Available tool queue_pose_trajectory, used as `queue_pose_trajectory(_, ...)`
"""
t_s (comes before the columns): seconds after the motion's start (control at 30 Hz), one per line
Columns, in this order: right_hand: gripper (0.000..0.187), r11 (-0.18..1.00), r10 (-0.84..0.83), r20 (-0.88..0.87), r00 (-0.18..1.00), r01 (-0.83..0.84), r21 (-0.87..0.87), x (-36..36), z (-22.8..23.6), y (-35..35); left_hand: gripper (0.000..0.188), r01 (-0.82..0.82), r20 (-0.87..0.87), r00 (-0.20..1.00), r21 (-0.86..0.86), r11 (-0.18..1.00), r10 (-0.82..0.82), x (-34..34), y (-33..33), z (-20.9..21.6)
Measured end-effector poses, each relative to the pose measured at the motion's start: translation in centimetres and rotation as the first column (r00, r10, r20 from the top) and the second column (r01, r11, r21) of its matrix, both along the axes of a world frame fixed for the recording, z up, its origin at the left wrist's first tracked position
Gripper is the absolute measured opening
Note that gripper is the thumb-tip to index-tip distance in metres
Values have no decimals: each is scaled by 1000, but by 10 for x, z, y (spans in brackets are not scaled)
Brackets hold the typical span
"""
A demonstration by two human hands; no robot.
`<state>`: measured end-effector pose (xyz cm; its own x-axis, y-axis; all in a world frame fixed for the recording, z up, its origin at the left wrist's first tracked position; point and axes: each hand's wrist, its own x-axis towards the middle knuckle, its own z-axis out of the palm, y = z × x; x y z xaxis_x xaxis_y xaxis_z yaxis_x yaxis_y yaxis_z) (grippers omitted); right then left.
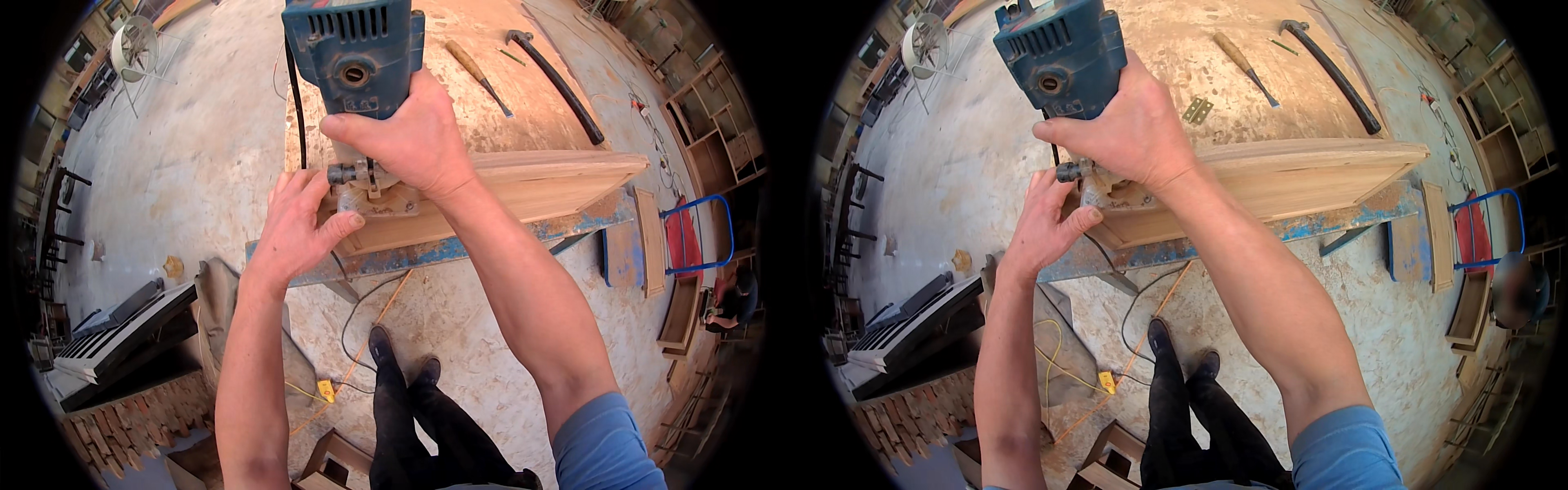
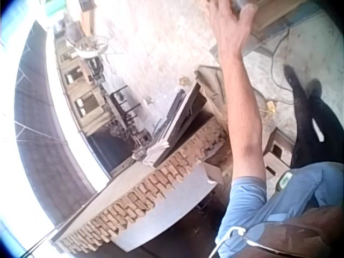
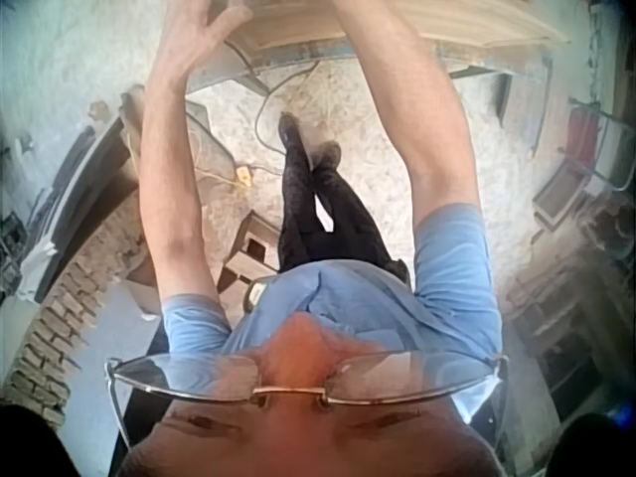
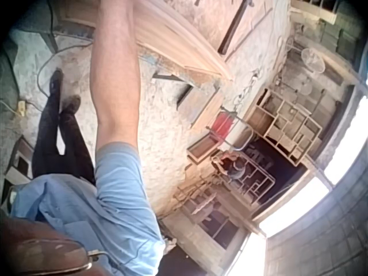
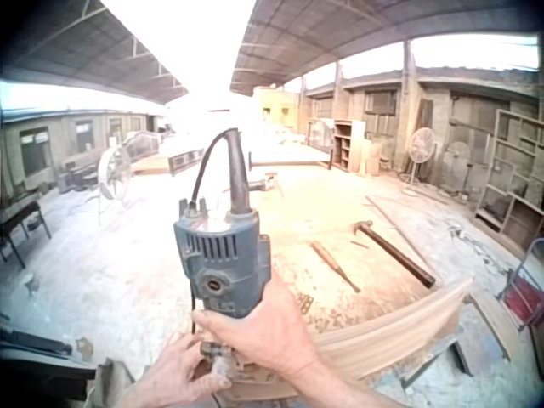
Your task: The person hammers nails into a wooden frame using a hammer and then uses a handheld electric router to shape the edges of the wood. The person works at a workbench in a workshop.
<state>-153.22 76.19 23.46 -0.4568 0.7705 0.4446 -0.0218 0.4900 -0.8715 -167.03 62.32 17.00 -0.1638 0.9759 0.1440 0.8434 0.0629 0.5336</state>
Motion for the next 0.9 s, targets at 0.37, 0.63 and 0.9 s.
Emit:
queue_pose_trajectory(0.37,67,1000,17,-16,1000,-17,18,-2,-2,3,92,0,41,999,40,999,-1,-3,2,-6)
queue_pose_trajectory(0.63,69,1000,2,16,1000,-2,12,-1,-1,2,85,-7,39,999,39,999,5,-3,3,-8)
queue_pose_trajectory(0.9,70,999,35,18,999,-35,-16,-4,-6,9,76,-13,78,997,73,997,8,0,3,-5)
